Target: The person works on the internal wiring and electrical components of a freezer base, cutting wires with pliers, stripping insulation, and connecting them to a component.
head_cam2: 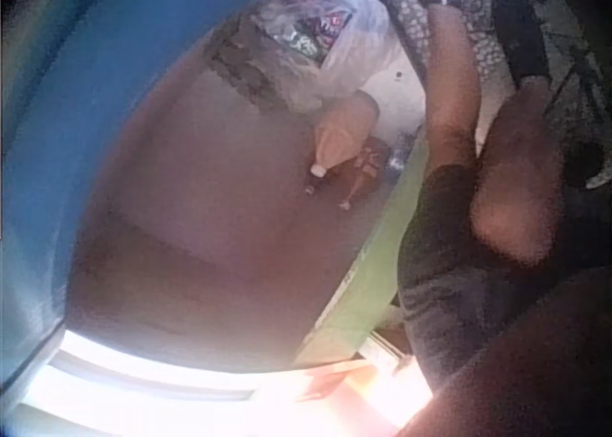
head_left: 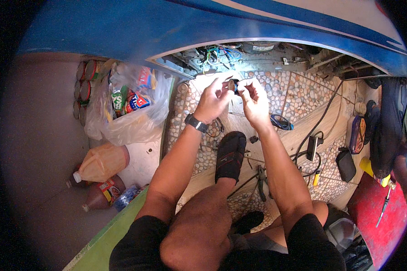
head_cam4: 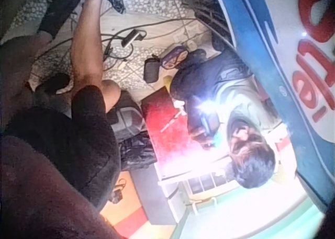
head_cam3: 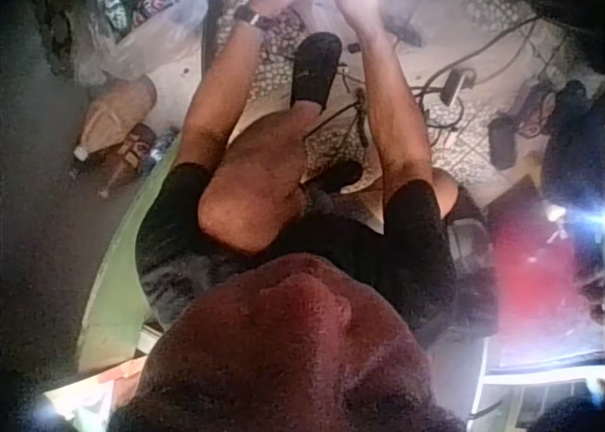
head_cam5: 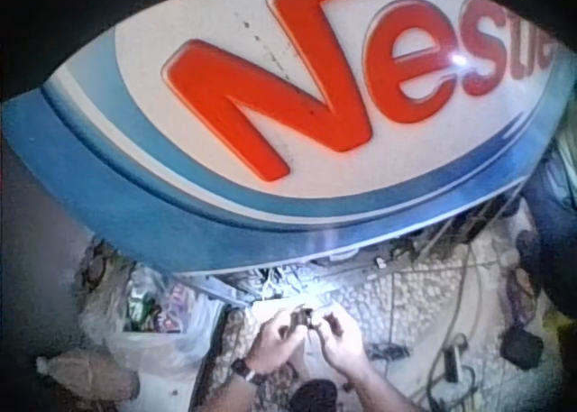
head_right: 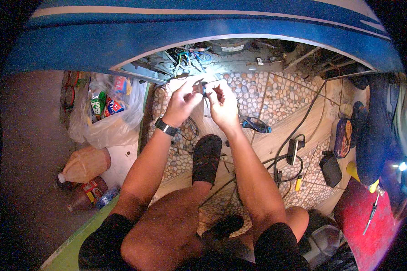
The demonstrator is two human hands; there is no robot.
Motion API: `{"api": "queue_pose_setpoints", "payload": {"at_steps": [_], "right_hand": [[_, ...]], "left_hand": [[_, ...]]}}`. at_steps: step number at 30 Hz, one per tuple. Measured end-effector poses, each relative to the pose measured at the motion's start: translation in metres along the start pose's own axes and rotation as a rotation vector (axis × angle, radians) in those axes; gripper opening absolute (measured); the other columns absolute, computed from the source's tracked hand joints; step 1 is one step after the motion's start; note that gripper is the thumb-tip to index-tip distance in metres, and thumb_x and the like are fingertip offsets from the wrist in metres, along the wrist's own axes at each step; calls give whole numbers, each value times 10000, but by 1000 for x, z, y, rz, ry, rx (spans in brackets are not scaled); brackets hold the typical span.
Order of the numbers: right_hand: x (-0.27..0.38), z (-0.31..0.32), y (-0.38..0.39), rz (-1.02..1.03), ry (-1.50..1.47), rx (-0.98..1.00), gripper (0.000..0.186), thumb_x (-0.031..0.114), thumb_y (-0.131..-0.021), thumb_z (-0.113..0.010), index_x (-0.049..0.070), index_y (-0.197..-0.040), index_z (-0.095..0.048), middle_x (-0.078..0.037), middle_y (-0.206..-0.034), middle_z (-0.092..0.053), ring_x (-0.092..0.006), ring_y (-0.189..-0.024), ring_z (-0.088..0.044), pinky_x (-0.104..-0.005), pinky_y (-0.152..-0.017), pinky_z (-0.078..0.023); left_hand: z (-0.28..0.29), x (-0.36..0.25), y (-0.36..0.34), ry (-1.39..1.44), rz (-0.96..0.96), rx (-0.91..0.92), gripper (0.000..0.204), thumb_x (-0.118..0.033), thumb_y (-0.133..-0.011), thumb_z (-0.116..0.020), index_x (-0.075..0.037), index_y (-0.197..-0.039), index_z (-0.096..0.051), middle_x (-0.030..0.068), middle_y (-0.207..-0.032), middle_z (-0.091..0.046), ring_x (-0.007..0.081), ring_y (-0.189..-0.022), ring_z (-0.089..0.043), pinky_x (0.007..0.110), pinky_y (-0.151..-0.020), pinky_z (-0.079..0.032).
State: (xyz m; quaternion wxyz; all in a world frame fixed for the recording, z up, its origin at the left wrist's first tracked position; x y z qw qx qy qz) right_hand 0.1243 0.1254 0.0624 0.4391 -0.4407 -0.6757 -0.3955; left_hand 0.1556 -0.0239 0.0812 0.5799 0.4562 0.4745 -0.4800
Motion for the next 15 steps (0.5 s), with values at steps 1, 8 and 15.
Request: {"api": "queue_pose_setpoints", "payload": {"at_steps": [1, 8, 15], "right_hand": [[-1, 1, 0, 43, 43, 0, 92, 52, -969, -556, 29, -1058, -563, -68, -952, -648, -142, -886, -604, -318, -836, -504], [3, -1, -32, 279, 592, 32, 96, 91, -994, -481, 35, -1047, -538, -222, -948, -640, -393, -883, -634, -413, -788, -501], [23, -39, -69, 390, 706, 84, 97, 82, -955, -510, 76, -1038, -560, -221, -906, -653, -441, -864, -637, -482, -724, -500]], "left_hand": [[3, 1, -5, -34, 20, -29, 420, 19, -928, -556, 9, -1347, -524, 105, -1231, -626, 167, -1126, -609, 286, -967, -513], [-11, 9, -57, 87, 182, -507, 267, -123, -958, -661, 37, -1173, -649, 76, -1028, -704, 128, -886, -663, 258, -800, -544], [4, 5, -47, 145, 111, -578, 175, -63, -966, -625, 12, -1121, -656, 63, -972, -701, 127, -874, -640, 266, -802, -523]]}}
Point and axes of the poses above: each hand's wrist, its own y-axis away from the middle knuckle, its own z-axis out of the back of the hand, x = y × z, the point moved 1 cm from there along -y, towards the middle knuckle
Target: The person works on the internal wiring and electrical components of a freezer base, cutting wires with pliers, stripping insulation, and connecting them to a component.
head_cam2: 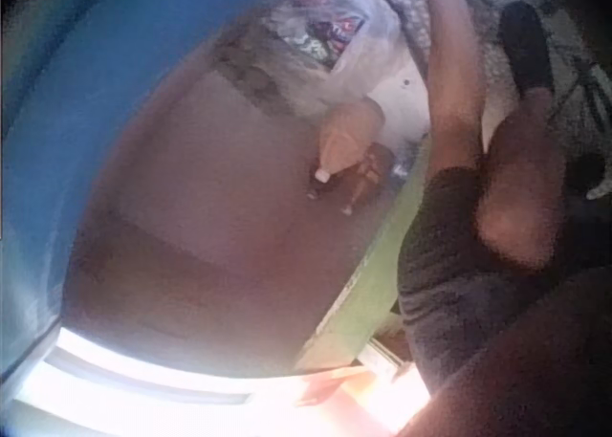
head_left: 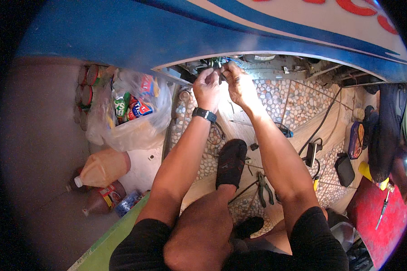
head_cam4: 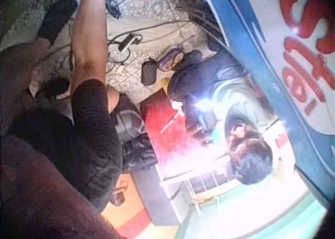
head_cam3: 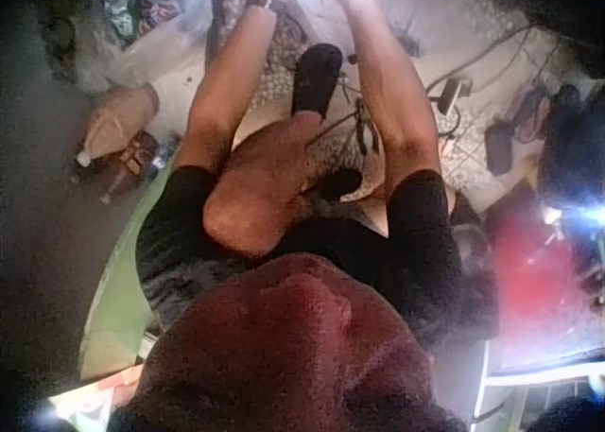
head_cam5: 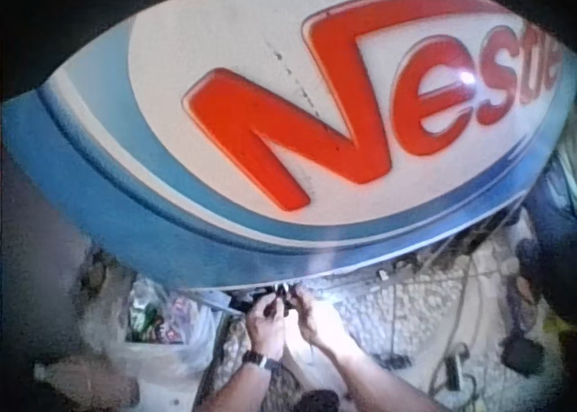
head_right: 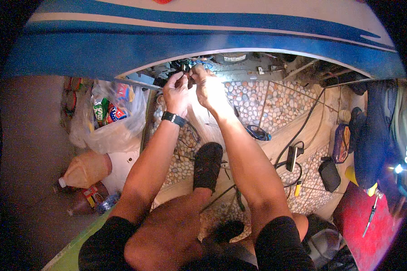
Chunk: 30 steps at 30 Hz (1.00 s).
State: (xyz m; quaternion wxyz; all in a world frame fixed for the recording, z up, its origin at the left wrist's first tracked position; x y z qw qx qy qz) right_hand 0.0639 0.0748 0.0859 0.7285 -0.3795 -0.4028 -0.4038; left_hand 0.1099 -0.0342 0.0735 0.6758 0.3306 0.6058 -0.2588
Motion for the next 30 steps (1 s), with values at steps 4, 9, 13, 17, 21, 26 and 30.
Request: {"api": "queue_pose_setpoints", "payload": {"at_steps": [4, 9, 13, 17, 21, 26, 30], "right_hand": [[-4, -11, -15, -42, -16, 8, 112, 94, -937, -535, 69, -1037, -576, -224, -901, -658, -429, -845, -639, -475, -720, -506], [5, -13, -20, 30, 27, 5, 131, 112, -951, -566, 40, -1038, -632, -203, -887, -673, -394, -832, -650, -442, -730, -517], [-1, -10, -24, 20, 95, -11, 160, 154, -940, -582, 43, -1027, -658, -215, -904, -678, -407, -865, -649, -456, -742, -514], [3, -12, -24, -51, 59, -13, 172, 172, -937, -588, 38, -996, -678, -225, -926, -686, -414, -892, -650, -460, -767, -512], [5, -6, -23, -20, 142, -30, 169, 141, -927, -598, 30, -1024, -679, -234, -942, -687, -415, -894, -657, -455, -779, -517], [4, 3, -22, -36, -22, -15, 199, 71, -909, -592, 27, -1084, -675, -244, -965, -680, -423, -940, -648, -451, -824, -511], [-1, 2, -18, 36, 24, -30, 216, 55, -908, -578, 19, -1101, -669, -244, -998, -678, -427, -962, -645, -451, -844, -509]], "left_hand": [[1, 0, 2, 18, -7, 4, 172, -23, -964, -601, 8, -1126, -654, 55, -988, -678, 122, -889, -616, 259, -825, -501], [5, 3, 0, -83, -46, -15, 181, 9, -956, -585, 10, -1122, -658, 55, -1011, -681, 122, -892, -619, 262, -825, -500], [2, 1, 2, -104, -91, 2, 180, 5, -958, -587, 13, -1123, -658, 57, -1033, -684, 120, -906, -621, 258, -836, -502], [4, 5, -5, 178, 104, -4, 141, -2, -984, -539, 22, -1077, -643, 62, -998, -687, 115, -877, -641, 258, -824, -541], [-10, -5, -8, 435, 350, -90, 89, -108, -938, -635, -74, -1015, -663, 34, -962, -690, 159, -857, -661, 311, -745, -553], [-17, -18, -6, 529, 556, -68, 107, -165, -903, -662, -103, -991, -659, 29, -949, -691, 180, -831, -672, 321, -723, -557], [-12, -12, 0, 582, 498, -48, 36, -99, -933, -651, -88, -961, -630, 51, -928, -684, 182, -821, -684, 318, -754, -591]]}}
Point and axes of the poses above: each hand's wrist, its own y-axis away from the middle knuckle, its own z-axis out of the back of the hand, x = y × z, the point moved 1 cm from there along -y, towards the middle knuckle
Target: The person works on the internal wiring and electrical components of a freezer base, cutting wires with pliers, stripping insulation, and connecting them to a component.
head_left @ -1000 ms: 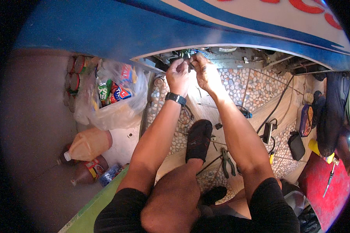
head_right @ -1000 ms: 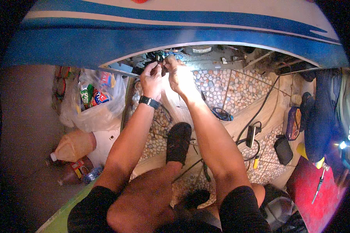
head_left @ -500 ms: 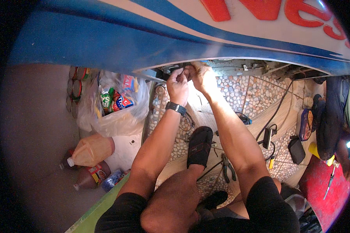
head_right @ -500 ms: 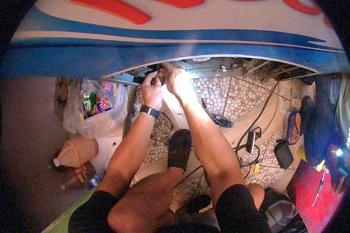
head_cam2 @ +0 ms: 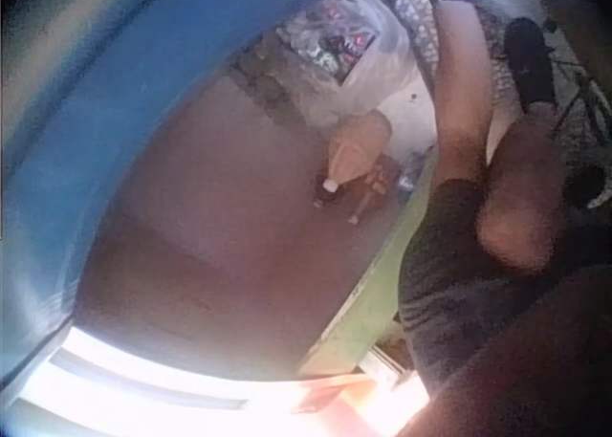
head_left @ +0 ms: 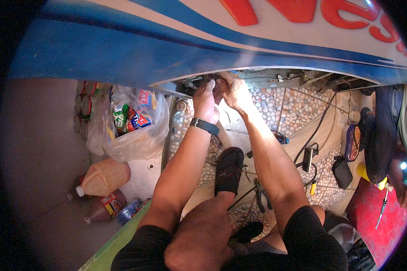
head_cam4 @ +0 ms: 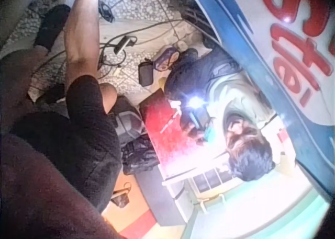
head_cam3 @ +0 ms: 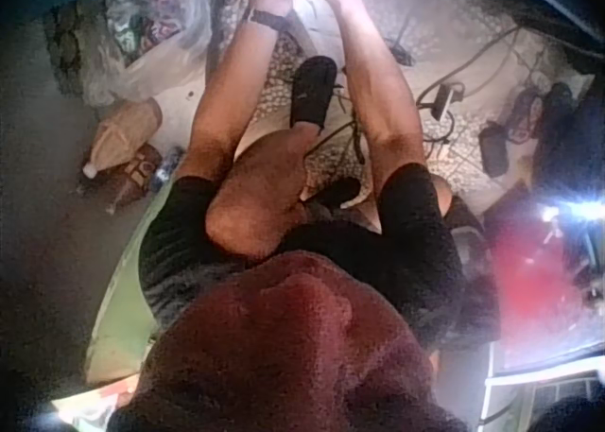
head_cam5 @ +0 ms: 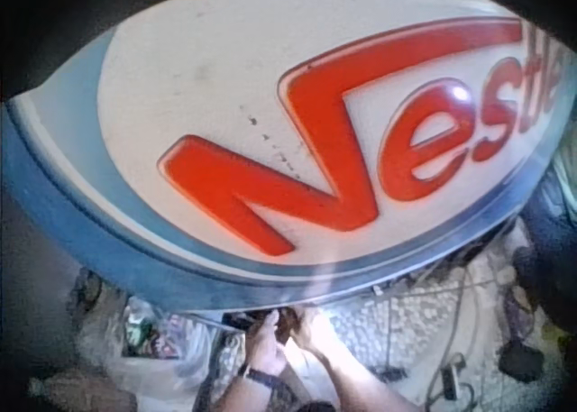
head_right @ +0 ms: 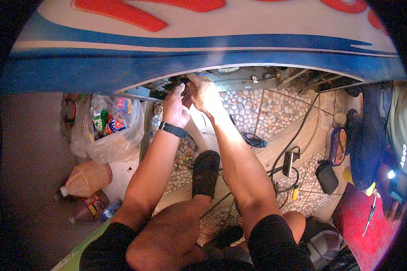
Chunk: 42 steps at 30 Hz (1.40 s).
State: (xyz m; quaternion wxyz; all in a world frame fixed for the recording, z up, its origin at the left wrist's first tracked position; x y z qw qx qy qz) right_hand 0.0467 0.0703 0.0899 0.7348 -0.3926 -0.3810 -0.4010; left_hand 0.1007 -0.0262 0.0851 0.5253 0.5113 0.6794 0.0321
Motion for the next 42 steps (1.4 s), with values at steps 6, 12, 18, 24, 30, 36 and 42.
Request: {"api": "queue_pose_setpoints", "payload": {"at_steps": [6, 12, 18, 24, 30, 36, 42], "right_hand": [[-6, -5, 5, 86, 7, -18, 221, 17, -908, -539, 9, -1123, -591, -231, -1026, -663, -439, -983, -613, -475, -848, -489], [2, -3, 3, 12, -28, 7, 133, 14, -924, -533, -22, -1049, -561, -242, -1011, -664, -441, -963, -620, -467, -816, -501], [-12, -18, 6, -170, -158, -69, 152, 49, -894, -598, 37, -1046, -594, -203, -906, -696, -394, -859, -688, -450, -730, -540], [6, -17, 5, -198, -153, -204, 154, 71, -858, -661, 24, -1004, -672, -195, -858, -706, -350, -821, -711, -407, -724, -553], [-7, -16, 3, -92, -31, -209, 163, 85, -828, -666, 7, -970, -691, -206, -886, -698, -367, -837, -674, -417, -767, -532], [2, -18, 9, -91, -67, -228, 156, 94, -814, -640, 5, -922, -709, -218, -823, -672, -394, -839, -634, -448, -783, -511], [-3, -26, 4, -161, 62, -242, 149, 65, -876, -630, -13, -984, -698, -218, -913, -718, -353, -836, -714, -388, -766, -544]], "left_hand": [[7, 0, -10, -9, -65, -10, 56, -67, -929, -671, -71, -923, -616, 81, -922, -649, 197, -841, -659, 326, -772, -616], [14, -10, -11, -14, 9, 1, 75, -90, -933, -661, -52, -986, -625, 68, -965, -625, 189, -933, -618, 326, -855, -565], [-2, -13, -1, -43, 58, 16, 109, -121, -955, -635, -41, -1027, -614, 79, -973, -627, 184, -885, -630, 310, -807, -576], [5, -16, -7, -81, 104, 29, 127, -126, -974, -601, -28, -1049, -629, 77, -982, -658, 177, -882, -653, 304, -797, -581], [14, -11, -23, -14, 203, 27, 162, -109, -967, -600, -33, -1101, -649, 71, -1014, -679, 188, -921, -666, 310, -809, -578], [18, 2, -22, -181, -12, 170, 176, -103, -975, -576, -36, -1117, -655, 58, -1058, -689, 171, -932, -665, 299, -830, -546], [19, 9, -14, -317, -157, 99, 201, -35, -929, -555, 2, -1092, -665, 62, -1016, -677, 144, -935, -643, 257, -816, -515]]}}
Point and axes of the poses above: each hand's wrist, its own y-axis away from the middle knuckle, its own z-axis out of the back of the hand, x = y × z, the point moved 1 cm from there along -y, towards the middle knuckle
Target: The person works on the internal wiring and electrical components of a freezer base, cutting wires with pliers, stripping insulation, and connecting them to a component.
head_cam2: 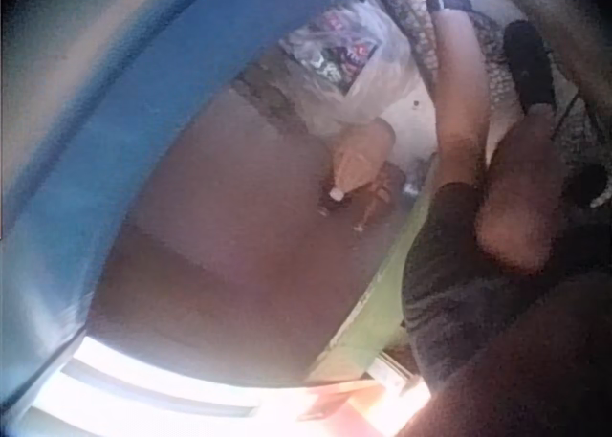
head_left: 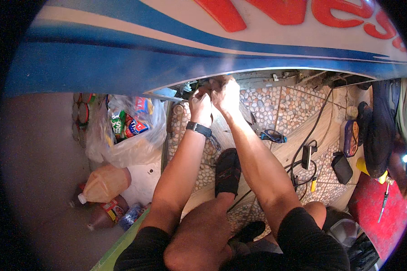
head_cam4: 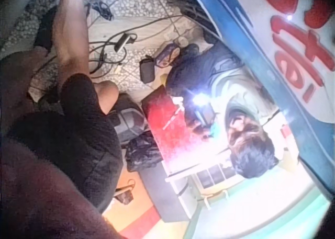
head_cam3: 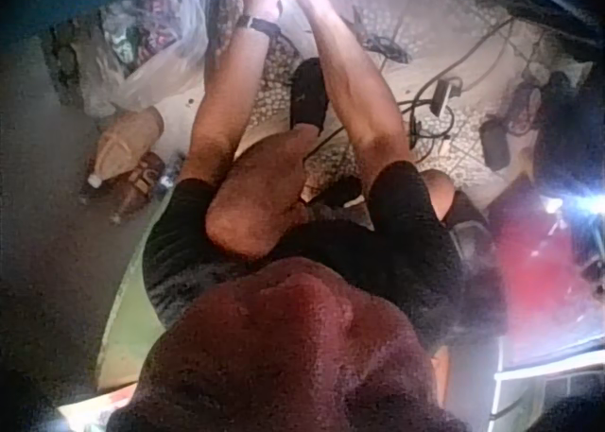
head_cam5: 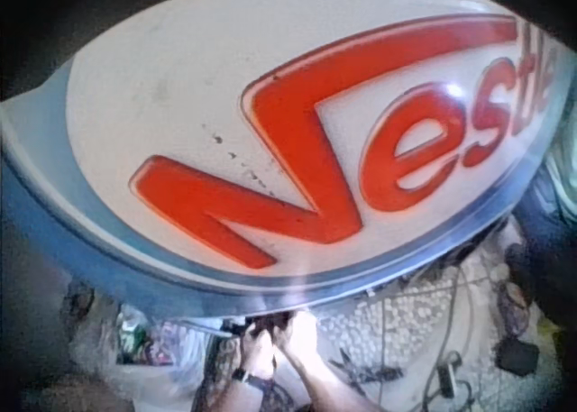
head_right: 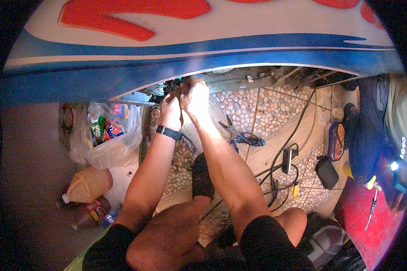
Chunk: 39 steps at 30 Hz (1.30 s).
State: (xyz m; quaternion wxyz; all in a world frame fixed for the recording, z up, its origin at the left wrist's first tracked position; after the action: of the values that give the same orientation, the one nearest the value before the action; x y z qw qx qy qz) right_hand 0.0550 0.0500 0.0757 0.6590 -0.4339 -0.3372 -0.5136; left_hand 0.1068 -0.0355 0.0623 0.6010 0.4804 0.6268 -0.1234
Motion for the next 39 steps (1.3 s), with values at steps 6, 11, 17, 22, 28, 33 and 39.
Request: {"api": "queue_pose_setpoints", "payload": {"at_steps": [6, 11, 17, 22, 28, 33, 39], "right_hand": [[-1, 1, 0, -122, -69, 25, 149, 68, -874, -641, -10, -993, -685, -210, -910, -722, -352, -869, -714, -381, -776, -539], [4, 5, -2, -273, -111, 145, 127, 70, -861, -643, -6, -960, -666, -200, -862, -714, -320, -816, -710, -379, -747, -535], [-14, 15, 1, 65, -57, 7, 69, 21, -879, -590, -10, -914, -641, -184, -843, -659, -323, -807, -657, -379, -736, -516], [-9, 21, 11, -7, -113, 203, 149, -5, -833, -583, -17, -974, -629, -155, -928, -625, -262, -850, -649, -362, -774, -511], [-9, 22, 14, -200, -459, 281, 177, 102, -856, -690, -24, -966, -634, -67, -960, -590, -163, -880, -597, -331, -796, -497], [-5, 22, 12, -243, -484, 263, 360, 262, -823, -758, -45, -983, -660, -144, -963, -613, -249, -868, -647, -345, -792, -525], [11, 17, 22, -285, -346, 147, 329, 263, -861, -751, -28, -979, -653, -109, -949, -606, -198, -865, -630, -324, -781, -521]], "left_hand": [[-15, -19, 2, 314, 236, -113, 370, -320, -947, -680, -4, -1121, -597, 116, -1019, -673, 207, -892, -678, 341, -767, -586], [-11, -19, -3, 533, 242, -102, 295, -265, -920, -657, -20, -1074, -599, 115, -1004, -671, 224, -851, -677, 320, -746, -596], [-11, -17, 1, 558, 273, 41, 99, -130, -938, -582, -54, -983, -625, 80, -946, -689, 202, -838, -679, 336, -762, -587], [11, -10, -26, 386, 432, 156, 115, -117, -967, -548, -55, -1007, -636, 78, -924, -680, 192, -796, -671, 322, -722, -590], [10, -12, -35, 278, 391, 162, 193, -143, -1008, -472, -56, -1090, -623, 76, -945, -678, 189, -812, -659, 327, -756, -575], [7, -17, -40, 373, 422, 185, 96, -130, -990, -582, -51, -1037, -610, 42, -907, -628, 138, -729, -594, 272, -653, -534], [4, -21, -34, 257, 380, 166, 154, -137, -1014, -521, -13, -1047, -606, 80, -932, -639, 165, -761, -622, 294, -680, -548]]}}
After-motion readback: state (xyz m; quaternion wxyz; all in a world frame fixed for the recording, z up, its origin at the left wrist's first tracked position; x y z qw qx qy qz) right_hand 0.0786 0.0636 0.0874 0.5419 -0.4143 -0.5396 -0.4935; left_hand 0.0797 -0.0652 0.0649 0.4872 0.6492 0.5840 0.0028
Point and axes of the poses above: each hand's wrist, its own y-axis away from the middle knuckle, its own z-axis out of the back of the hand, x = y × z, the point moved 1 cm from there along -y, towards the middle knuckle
